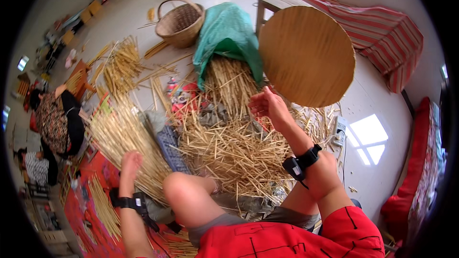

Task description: The person weaves together individual stalks of dried grass by hand, adding them one at a time to form a bundle.

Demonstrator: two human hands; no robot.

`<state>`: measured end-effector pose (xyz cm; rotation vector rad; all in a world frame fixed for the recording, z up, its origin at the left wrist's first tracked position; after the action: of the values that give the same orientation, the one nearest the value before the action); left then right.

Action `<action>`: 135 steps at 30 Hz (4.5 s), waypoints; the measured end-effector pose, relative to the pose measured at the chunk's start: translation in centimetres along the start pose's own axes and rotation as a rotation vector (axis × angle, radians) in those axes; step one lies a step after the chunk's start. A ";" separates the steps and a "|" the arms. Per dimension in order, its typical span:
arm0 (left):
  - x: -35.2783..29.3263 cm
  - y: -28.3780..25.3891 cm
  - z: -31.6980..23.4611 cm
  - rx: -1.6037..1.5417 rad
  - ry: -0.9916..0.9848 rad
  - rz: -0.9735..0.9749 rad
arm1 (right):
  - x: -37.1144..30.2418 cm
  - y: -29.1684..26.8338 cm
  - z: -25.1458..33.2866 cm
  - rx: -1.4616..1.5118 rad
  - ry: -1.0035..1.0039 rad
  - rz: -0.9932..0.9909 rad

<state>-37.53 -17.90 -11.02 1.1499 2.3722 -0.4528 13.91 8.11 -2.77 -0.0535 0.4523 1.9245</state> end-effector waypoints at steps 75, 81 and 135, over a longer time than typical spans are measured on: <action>10.7 46.8 -0.9 0.756 -0.409 0.695 | 0.8 -5.7 3.4 -0.105 -0.219 -0.249; 6.2 43.4 -2.6 0.618 -0.416 0.725 | 1.6 -4.5 2.9 -0.130 -0.143 -0.196; -7.7 37.0 -10.7 -0.221 0.082 0.619 | -0.1 3.6 0.4 -0.138 -0.143 0.095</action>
<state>-6.64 4.26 -1.31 1.7144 1.9208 0.0662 10.80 6.97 -1.31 0.0159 0.2302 2.0354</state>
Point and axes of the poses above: each hand's wrist, its own x-axis towards the middle knuckle, its own y-axis out of the palm, z = x × y, the point moved 3 cm from there along x, towards the middle knuckle, and after that the axes turned 5 degrees about -y, right-handed, at the moved point
